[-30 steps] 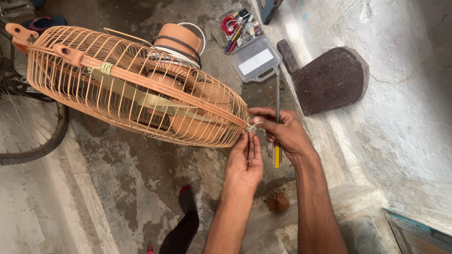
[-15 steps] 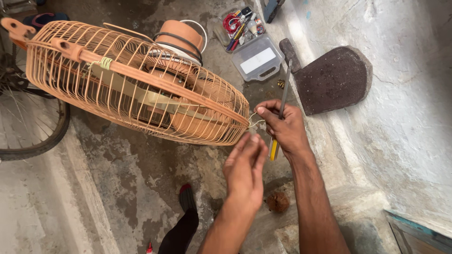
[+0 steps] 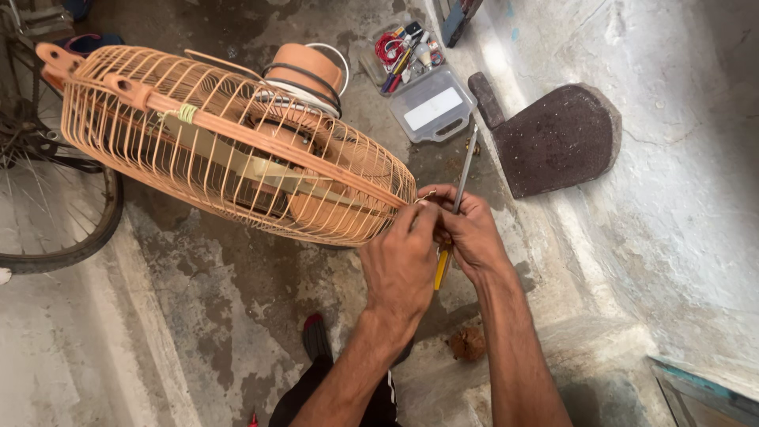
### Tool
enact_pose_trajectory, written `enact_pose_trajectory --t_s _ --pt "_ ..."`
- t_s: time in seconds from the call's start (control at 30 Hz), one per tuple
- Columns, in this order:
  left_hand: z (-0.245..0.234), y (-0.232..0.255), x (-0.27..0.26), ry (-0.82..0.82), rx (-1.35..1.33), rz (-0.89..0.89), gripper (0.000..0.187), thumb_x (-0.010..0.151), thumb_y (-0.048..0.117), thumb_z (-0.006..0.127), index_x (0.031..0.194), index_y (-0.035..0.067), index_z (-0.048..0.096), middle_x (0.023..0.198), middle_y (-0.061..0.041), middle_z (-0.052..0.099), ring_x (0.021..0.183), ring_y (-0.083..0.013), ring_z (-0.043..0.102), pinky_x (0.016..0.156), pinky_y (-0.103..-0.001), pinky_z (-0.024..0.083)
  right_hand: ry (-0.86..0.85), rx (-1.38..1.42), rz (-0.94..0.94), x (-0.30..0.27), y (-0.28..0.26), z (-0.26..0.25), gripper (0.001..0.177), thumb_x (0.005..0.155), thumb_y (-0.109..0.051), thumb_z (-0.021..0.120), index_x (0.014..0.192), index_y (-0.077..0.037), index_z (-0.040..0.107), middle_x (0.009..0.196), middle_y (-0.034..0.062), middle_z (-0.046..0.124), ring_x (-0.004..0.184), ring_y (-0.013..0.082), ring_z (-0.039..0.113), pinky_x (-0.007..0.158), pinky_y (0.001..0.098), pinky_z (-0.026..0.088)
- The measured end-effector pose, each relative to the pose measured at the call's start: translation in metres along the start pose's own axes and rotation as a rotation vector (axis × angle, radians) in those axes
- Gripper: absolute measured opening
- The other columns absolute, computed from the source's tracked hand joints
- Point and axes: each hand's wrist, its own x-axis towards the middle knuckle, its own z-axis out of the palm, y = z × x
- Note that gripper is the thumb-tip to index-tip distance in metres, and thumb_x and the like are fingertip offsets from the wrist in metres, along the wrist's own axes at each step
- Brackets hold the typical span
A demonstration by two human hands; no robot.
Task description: The person uses a screwdriver to tighten a screw on the front grille of an orange electric fan. They repeatedly insert the screwdriver into the screw head and turn it clockwise to secure the grille to the fan body.
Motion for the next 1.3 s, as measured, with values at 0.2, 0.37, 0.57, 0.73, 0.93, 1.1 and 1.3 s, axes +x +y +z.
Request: enact_pose_trajectory --t_s 0.2,0.37,0.57,0.73,0.93,1.1,1.3 --pt "-0.003 -0.006 0.000 -0.053 -0.107 -0.004 0.022 0.091 0.000 0.068 0.113 -0.001 0.069 0.096 -0.012 0.071 0.076 -0.0300 0.073 0.062 -0.041 0.057 0.129 -0.127 -0.101 0.004 0.001 0.010 0.007 0.090 -0.004 0.075 0.096 -0.001 0.073 0.073 0.0032 0.071 0.051 0.0047 0.057 0.042 0.0191 0.043" --pt "-0.006 -0.007 -0.003 0.028 -0.079 0.013 0.024 0.083 -0.003 0.068 0.102 0.009 0.076 0.087 -0.009 0.071 0.071 -0.0320 0.070 0.061 -0.044 0.054 0.135 -0.152 -0.178 0.007 0.003 0.011 0.007 0.091 -0.003 0.075 0.096 -0.001 0.072 0.073 0.0007 0.070 0.053 0.0021 0.055 0.044 0.0179 0.040" --pt "-0.018 -0.016 -0.003 -0.036 -0.262 -0.006 0.018 0.083 -0.004 0.068 0.097 0.006 0.074 0.085 -0.008 0.070 0.076 -0.0295 0.071 0.063 -0.042 0.054 0.204 -0.155 -0.228 0.013 0.008 0.016 0.009 0.088 0.000 0.078 0.095 0.000 0.072 0.066 -0.0009 0.063 0.049 0.0025 0.047 0.043 0.0192 0.034" --pt "-0.015 -0.019 0.005 -0.041 -0.274 -0.005 0.024 0.080 -0.006 0.065 0.098 0.006 0.074 0.087 -0.007 0.072 0.076 -0.0269 0.073 0.065 -0.040 0.056 0.279 -0.107 -0.259 0.018 0.001 0.023 0.011 0.085 0.002 0.079 0.095 0.001 0.072 0.067 0.0003 0.064 0.050 0.0038 0.049 0.044 0.0198 0.036" --pt "-0.013 -0.020 0.004 -0.016 -0.368 -0.102 0.014 0.088 0.003 0.071 0.099 0.008 0.077 0.087 -0.007 0.075 0.070 -0.0236 0.073 0.061 -0.037 0.056 0.430 -0.403 -0.280 -0.010 -0.007 0.022 0.008 0.087 -0.002 0.077 0.095 -0.001 0.076 0.073 0.0057 0.070 0.052 0.0077 0.057 0.043 0.0214 0.042" --pt "0.011 -0.003 -0.002 0.127 -0.517 -0.367 0.016 0.090 0.008 0.069 0.102 0.009 0.080 0.088 -0.008 0.079 0.066 -0.0186 0.075 0.054 -0.033 0.058 0.545 -0.282 -0.274 -0.043 0.025 0.029 0.010 0.090 0.000 0.070 0.096 -0.001 0.077 0.073 0.0069 0.072 0.051 0.0104 0.061 0.041 0.0245 0.046" --pt "0.027 0.013 0.006 0.185 -0.265 -0.302 0.022 0.086 0.002 0.068 0.105 0.005 0.080 0.081 -0.012 0.076 0.064 -0.0179 0.071 0.053 -0.030 0.055 0.519 -0.010 -0.239 -0.058 0.059 0.040 0.009 0.093 -0.003 0.063 0.095 -0.002 0.072 0.080 0.0043 0.071 0.061 0.0105 0.064 0.049 0.0238 0.052"
